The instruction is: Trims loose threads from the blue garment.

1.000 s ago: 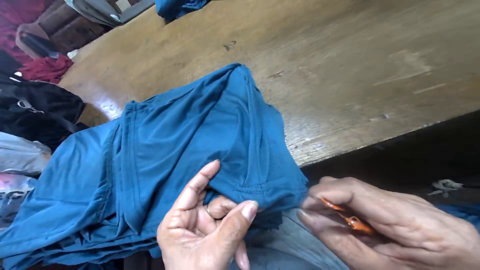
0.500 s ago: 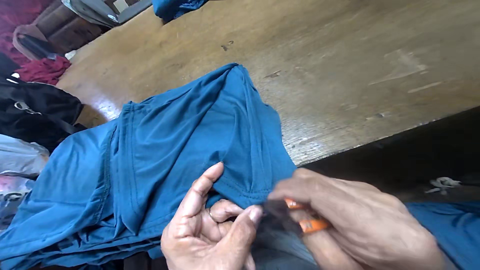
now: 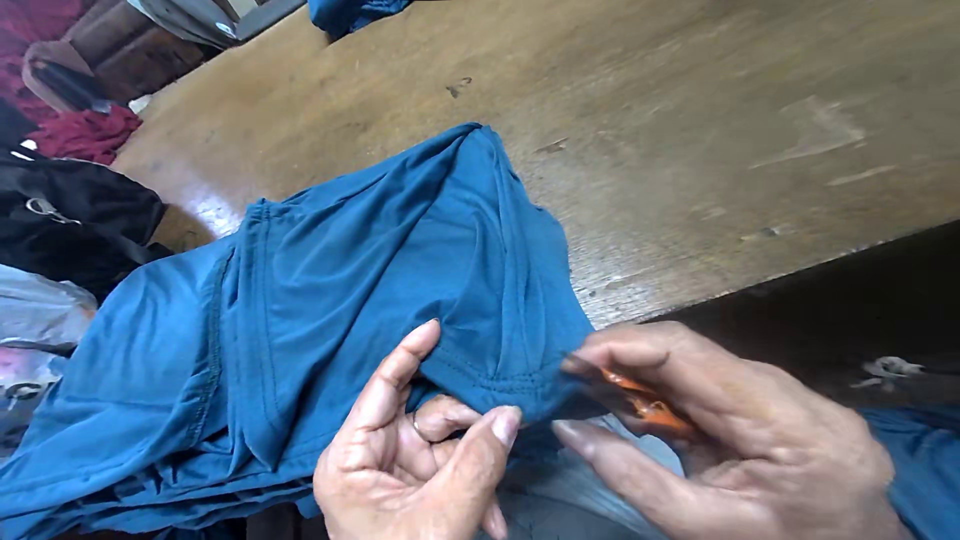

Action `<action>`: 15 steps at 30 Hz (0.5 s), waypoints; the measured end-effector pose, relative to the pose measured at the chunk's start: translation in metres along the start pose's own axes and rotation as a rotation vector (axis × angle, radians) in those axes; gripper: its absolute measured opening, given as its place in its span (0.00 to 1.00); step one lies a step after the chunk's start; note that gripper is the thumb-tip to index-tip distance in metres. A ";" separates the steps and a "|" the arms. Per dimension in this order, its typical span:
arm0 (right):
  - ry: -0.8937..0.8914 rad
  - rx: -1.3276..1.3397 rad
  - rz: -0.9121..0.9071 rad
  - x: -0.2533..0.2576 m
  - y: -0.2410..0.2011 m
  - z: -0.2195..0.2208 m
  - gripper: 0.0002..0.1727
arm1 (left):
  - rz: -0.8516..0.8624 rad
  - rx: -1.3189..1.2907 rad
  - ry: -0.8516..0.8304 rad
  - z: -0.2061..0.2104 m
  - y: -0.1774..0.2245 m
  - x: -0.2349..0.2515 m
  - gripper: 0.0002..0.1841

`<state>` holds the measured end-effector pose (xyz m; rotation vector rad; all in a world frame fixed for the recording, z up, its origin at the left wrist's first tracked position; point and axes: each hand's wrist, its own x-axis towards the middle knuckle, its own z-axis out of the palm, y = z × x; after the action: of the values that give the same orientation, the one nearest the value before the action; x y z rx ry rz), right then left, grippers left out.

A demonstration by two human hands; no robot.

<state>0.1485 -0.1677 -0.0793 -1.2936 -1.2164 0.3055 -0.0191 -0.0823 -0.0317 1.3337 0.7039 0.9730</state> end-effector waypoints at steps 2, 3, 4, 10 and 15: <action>0.031 -0.034 -0.052 0.001 0.003 0.005 0.16 | 0.008 0.000 -0.006 0.000 0.000 0.000 0.37; 0.046 -0.048 -0.070 0.003 0.004 0.006 0.13 | 0.012 -0.004 -0.009 0.000 0.000 0.000 0.37; 0.053 -0.056 -0.089 0.004 0.004 0.006 0.10 | 0.015 -0.007 -0.013 0.000 0.000 0.000 0.36; 0.034 0.015 -0.083 0.004 0.006 0.002 0.07 | 0.047 0.014 -0.009 0.000 -0.001 0.000 0.37; 0.016 -0.005 -0.085 0.002 0.008 0.001 0.04 | 0.049 0.037 -0.016 0.000 -0.002 0.000 0.37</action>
<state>0.1520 -0.1631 -0.0856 -1.2429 -1.2556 0.2302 -0.0184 -0.0822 -0.0340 1.3951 0.6828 0.9919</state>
